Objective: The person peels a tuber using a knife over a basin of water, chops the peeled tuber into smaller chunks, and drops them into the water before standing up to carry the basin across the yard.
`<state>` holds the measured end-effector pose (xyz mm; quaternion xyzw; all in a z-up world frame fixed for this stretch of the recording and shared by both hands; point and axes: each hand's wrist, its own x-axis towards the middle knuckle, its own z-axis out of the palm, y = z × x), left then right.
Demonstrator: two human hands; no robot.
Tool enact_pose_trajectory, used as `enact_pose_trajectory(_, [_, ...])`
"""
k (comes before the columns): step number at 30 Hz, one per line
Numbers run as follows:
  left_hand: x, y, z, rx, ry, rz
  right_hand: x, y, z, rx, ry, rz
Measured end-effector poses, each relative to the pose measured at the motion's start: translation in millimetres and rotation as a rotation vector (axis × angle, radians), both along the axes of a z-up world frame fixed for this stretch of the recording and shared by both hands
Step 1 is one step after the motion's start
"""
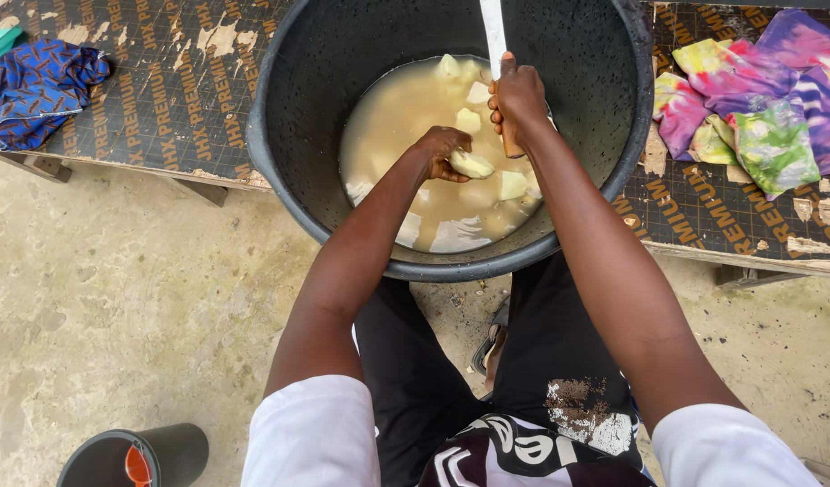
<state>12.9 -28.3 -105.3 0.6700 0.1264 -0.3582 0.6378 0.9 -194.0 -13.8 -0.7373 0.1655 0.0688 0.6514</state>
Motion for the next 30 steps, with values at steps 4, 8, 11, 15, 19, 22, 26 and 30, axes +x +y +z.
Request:
enact_pose_trajectory(4, [15,12,20,-0.157,-0.129,0.140,-14,2,12,-0.697,-0.342,0.049])
enact_pose_trajectory(8, [23,42,50,-0.515,-0.181,0.344,-32,12,27,-0.785,-0.419,0.215])
enact_pose_trajectory(11, [12,59,76,-0.594,-0.185,0.434,-50,16,36,-0.774,-0.452,0.269])
enact_pose_trajectory(15, [8,48,95,-0.744,-0.226,0.521,-80,23,47,-0.708,-0.524,0.287])
enact_pose_trajectory(19, [6,35,90,-0.879,-0.224,0.572,-102,26,53,-0.646,-0.623,0.280])
enact_pose_trajectory(22, [-2,38,83,-0.963,-0.307,0.482,-115,21,52,-0.685,-0.676,0.298])
enact_pose_trajectory(26, [-6,49,84,-1.045,-0.379,0.468,-123,20,51,-0.770,-0.687,0.354])
enact_pose_trajectory(30, [-12,60,91,-1.103,-0.437,0.364,-129,26,53,-0.775,-0.718,0.408])
